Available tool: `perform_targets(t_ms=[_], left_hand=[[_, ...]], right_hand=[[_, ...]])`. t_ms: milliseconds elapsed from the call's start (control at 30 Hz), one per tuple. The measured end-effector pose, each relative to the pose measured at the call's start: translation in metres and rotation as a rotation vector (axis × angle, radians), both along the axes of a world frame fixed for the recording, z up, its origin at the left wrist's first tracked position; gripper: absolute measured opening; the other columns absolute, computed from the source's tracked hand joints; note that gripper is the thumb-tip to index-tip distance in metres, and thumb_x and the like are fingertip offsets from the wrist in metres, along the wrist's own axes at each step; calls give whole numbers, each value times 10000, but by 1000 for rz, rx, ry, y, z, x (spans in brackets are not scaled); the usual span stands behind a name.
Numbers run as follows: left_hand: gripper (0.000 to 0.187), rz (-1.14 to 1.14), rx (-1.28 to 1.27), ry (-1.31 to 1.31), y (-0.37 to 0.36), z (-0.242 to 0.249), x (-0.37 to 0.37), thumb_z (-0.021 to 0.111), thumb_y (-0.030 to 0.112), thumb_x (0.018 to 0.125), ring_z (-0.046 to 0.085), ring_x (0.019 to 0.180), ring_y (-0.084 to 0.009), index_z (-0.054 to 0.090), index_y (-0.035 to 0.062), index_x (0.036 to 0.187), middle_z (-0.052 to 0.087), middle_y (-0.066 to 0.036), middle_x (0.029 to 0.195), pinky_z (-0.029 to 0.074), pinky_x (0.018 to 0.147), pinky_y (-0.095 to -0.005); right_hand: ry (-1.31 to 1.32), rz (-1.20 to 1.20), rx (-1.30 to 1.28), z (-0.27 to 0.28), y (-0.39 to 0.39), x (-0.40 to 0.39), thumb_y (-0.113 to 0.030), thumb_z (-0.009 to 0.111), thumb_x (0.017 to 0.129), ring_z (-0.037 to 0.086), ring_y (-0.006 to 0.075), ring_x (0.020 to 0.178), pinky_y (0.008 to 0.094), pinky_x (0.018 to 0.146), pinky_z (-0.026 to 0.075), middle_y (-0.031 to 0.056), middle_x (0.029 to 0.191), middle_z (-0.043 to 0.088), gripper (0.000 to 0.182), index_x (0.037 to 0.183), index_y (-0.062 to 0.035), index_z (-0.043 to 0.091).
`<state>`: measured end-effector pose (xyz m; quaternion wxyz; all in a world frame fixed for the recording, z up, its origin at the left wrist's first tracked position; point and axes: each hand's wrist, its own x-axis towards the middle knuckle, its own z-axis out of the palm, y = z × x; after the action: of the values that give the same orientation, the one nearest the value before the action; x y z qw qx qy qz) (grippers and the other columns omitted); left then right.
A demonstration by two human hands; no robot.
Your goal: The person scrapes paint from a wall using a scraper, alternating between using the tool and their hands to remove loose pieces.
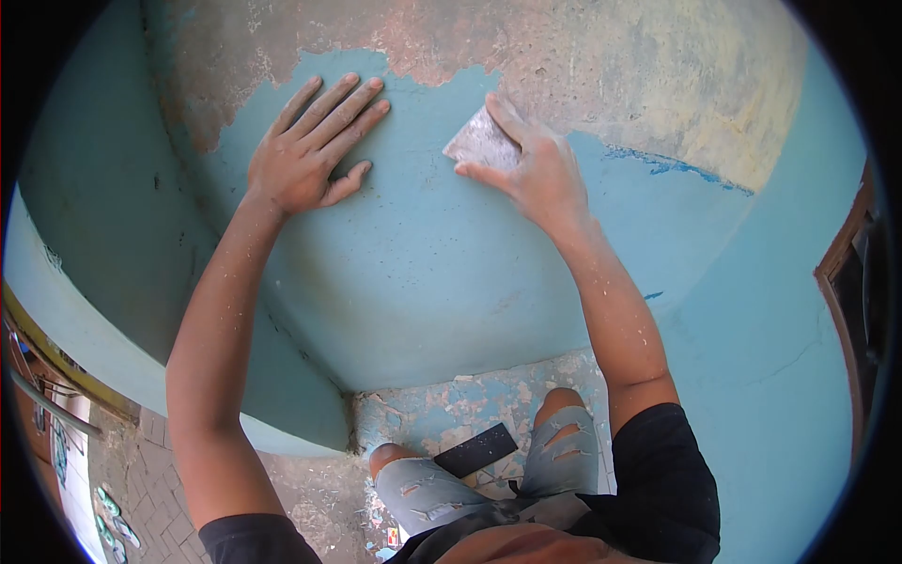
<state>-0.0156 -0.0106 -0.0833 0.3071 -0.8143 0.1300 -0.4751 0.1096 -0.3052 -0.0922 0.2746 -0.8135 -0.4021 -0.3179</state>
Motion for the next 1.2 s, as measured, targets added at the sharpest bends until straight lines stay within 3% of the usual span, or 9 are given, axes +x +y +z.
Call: perform_targets(t_ms=[267, 333, 567, 633, 767, 967, 1067, 1133, 1200], left_hand=[[690, 3, -7, -8, -2, -1, -1, 625, 385, 942, 370, 1569, -168, 483, 298, 1612, 420, 49, 1695, 247, 1341, -446], [685, -2, -3, -1, -2, 0, -1, 616, 386, 946, 369, 1570, -167, 482, 299, 1613, 418, 49, 1697, 244, 1341, -447], [688, 9, -10, 0, -2, -1, -3, 610, 392, 950, 363, 1574, -170, 475, 296, 1617, 414, 44, 1699, 241, 1341, -450], [696, -3, -4, -1, -2, -1, -1, 621, 388, 942, 362, 1574, -171, 476, 294, 1617, 415, 44, 1699, 243, 1340, -449], [689, -16, -6, 10, 2, 1, 0, 619, 386, 945, 369, 1571, -174, 482, 293, 1613, 419, 44, 1697, 250, 1338, -443], [666, -36, -4, -17, 1, 3, -3, 609, 378, 949, 398, 1556, -181, 505, 282, 1599, 447, 40, 1680, 267, 1333, -434], [662, -56, -10, -12, 0, 1, -3, 609, 370, 945, 402, 1553, -179, 515, 272, 1594, 459, 34, 1672, 271, 1333, -438], [659, -49, -8, -11, -1, 1, -3, 609, 363, 941, 407, 1551, -182, 528, 258, 1586, 467, 26, 1668, 279, 1329, -440], [682, -52, -14, -11, 0, 0, -3, 613, 366, 939, 401, 1551, -166, 494, 278, 1605, 440, 55, 1680, 279, 1333, -435]], right_hand=[[51, -70, -93, -12, -8, 2, -570, 871, 803, 709, 403, 1057, 463, 934, 578, 204, 1150, 717, 924, 1564, -160, 542], [-267, 100, 103, -7, 4, 16, -563, 872, 805, 709, 406, 1087, 478, 921, 585, 204, 1220, 711, 917, 1567, -175, 540], [-41, -46, -54, -13, -5, 12, -565, 871, 802, 705, 407, 1141, 475, 953, 592, 194, 1277, 708, 918, 1564, -172, 543], [-324, 84, 123, -1, 9, 23, -561, 879, 791, 705, 393, 1159, 467, 950, 595, 205, 1312, 699, 939, 1572, -172, 533], [-47, -50, 36, 21, 14, 1, -506, 921, 765, 672, 354, 1271, 416, 1070, 534, 170, 1465, 652, 928, 1514, -70, 590], [-23, 202, -20, -27, -29, 11, -444, 826, 899, 649, 362, 1296, 424, 1087, 520, 236, 1511, 589, 931, 1632, -55, 403], [2, 323, 259, -28, -45, 14, -431, 745, 951, 722, 333, 1084, 421, 963, 563, 194, 1374, 643, 881, 1642, -57, 349], [480, 439, 337, -7, -58, 7, -419, 637, 1039, 704, 311, 908, 406, 866, 549, 190, 1345, 628, 678, 1554, -15, 461], [419, 434, 353, -3, -52, 9, -407, 582, 1075, 685, 310, 852, 413, 822, 540, 187, 1294, 651, 558, 1460, -6, 532]])
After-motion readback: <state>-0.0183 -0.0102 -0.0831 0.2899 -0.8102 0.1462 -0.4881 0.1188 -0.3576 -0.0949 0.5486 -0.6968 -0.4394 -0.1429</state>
